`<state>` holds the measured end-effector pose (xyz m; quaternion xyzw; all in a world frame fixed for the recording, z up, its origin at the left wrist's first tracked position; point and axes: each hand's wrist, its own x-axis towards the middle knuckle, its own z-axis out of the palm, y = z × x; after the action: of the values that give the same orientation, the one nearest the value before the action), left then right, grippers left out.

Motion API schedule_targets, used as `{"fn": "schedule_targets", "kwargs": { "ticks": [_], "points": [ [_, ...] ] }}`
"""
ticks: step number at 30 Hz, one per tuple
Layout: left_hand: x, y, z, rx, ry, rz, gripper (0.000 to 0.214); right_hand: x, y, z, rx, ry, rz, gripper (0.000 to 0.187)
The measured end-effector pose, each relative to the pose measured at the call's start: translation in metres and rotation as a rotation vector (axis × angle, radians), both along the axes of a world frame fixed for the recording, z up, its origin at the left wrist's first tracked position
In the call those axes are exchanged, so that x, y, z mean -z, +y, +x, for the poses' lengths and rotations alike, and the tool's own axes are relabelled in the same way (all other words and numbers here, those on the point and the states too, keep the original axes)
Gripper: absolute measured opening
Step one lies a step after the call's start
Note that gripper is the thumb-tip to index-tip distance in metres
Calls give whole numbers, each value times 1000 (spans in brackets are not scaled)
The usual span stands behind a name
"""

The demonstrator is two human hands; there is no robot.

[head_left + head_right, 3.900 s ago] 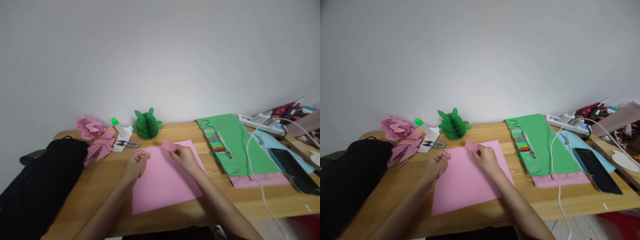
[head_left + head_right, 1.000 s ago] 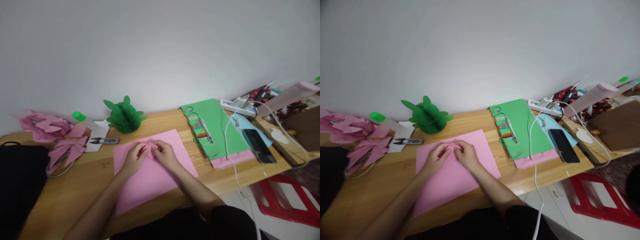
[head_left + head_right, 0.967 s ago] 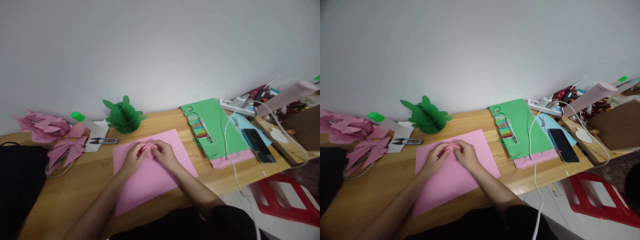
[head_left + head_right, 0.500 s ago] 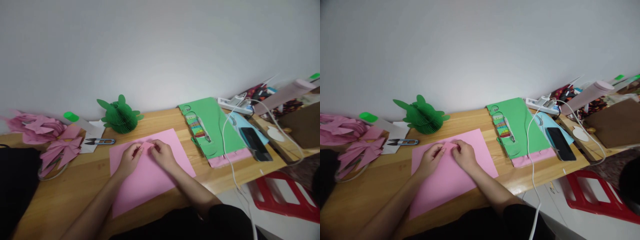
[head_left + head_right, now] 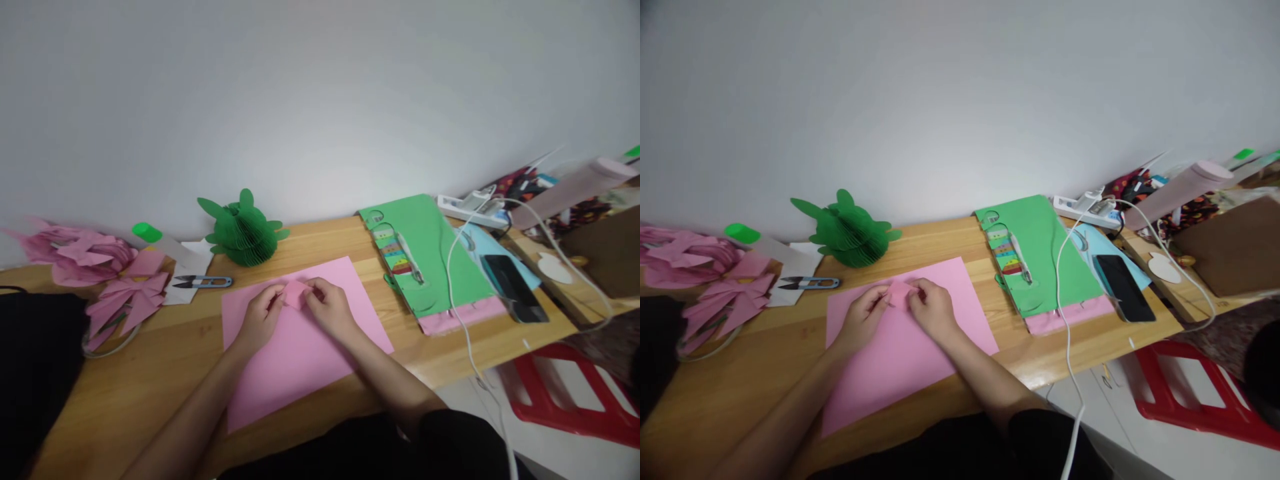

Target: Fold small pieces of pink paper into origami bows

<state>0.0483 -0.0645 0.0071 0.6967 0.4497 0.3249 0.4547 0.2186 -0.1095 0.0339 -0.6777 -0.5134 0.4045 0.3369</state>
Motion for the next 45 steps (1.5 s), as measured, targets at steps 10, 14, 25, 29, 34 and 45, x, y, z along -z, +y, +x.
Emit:
{"fn": "schedule_targets", "kwargs": {
  "ticks": [10, 14, 25, 29, 34, 45],
  "points": [
    [0, 0, -1, 4, -10, 16, 36, 12, -1, 2, 62, 60, 98, 29],
    [-2, 0, 0, -14, -30, 8, 31, 17, -1, 4, 70, 97, 142, 31],
    [2, 2, -2, 4, -113, -61, 30, 27, 2, 7, -58, 164, 229, 28],
    [-2, 3, 0, 10, -192, -100, 32, 25, 4, 8, -104, 157, 273, 28],
    [-2, 7, -2, -41, -295, -127, 53, 24, 6, 8, -149, 151, 341, 27],
    [13, 12, -7, 23, -204, -63, 32, 31, 12, 5, -123, 223, 342, 30]
  ]
}}
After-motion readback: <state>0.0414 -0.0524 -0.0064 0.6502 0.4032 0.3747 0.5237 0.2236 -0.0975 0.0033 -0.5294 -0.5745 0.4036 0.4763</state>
